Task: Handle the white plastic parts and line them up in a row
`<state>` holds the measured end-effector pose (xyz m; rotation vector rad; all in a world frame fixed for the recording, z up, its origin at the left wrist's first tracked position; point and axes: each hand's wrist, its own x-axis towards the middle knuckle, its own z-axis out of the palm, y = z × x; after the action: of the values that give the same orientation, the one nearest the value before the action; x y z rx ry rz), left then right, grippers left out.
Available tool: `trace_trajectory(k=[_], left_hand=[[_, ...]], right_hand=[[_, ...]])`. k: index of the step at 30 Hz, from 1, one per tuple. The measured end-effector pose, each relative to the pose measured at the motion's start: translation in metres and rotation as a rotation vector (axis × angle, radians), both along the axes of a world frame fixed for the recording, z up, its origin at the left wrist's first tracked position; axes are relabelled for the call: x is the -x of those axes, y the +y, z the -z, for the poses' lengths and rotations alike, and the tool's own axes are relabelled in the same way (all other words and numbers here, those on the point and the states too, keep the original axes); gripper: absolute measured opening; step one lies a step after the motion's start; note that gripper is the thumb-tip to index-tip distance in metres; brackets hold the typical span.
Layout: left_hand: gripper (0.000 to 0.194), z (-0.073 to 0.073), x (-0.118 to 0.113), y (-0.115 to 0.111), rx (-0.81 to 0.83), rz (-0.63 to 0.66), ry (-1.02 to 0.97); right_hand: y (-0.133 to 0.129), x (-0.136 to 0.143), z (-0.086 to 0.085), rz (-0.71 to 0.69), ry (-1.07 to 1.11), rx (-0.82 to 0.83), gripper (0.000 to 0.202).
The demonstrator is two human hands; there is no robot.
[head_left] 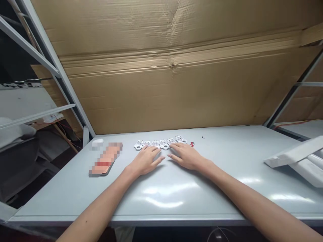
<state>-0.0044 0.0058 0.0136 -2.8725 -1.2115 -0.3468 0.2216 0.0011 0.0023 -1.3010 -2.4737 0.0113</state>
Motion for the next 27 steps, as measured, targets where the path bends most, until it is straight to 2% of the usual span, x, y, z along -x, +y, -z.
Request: trace_trajectory(k=[6,10,13,20,27], left_hand=[[0.043,0.003,0.002,0.001,-0.068,-0.008,0.012],[0.039,0.004,0.002,0.002,-0.076,0.001,-0.003],[0.035,0.005,0.002,0.002,-0.067,0.001,-0.007],[0.035,0.005,0.004,0.003,-0.071,-0.004,-0.001],[0.034,0.003,0.003,0.002,-0.076,0.001,0.013]], right_hand=[[0.004,-0.009,-0.003,-0.059,0.083,0.045,0.044],[0.017,-0.031,-0.003,0.095,0.149,0.011,0.043],[0.030,-0.047,0.004,0.197,0.190,0.063,0.052],[0.050,-0.055,0.022,0.160,0.175,0.136,0.055],[0.046,-0.053,0.012,0.144,0.146,0.088,0.042]])
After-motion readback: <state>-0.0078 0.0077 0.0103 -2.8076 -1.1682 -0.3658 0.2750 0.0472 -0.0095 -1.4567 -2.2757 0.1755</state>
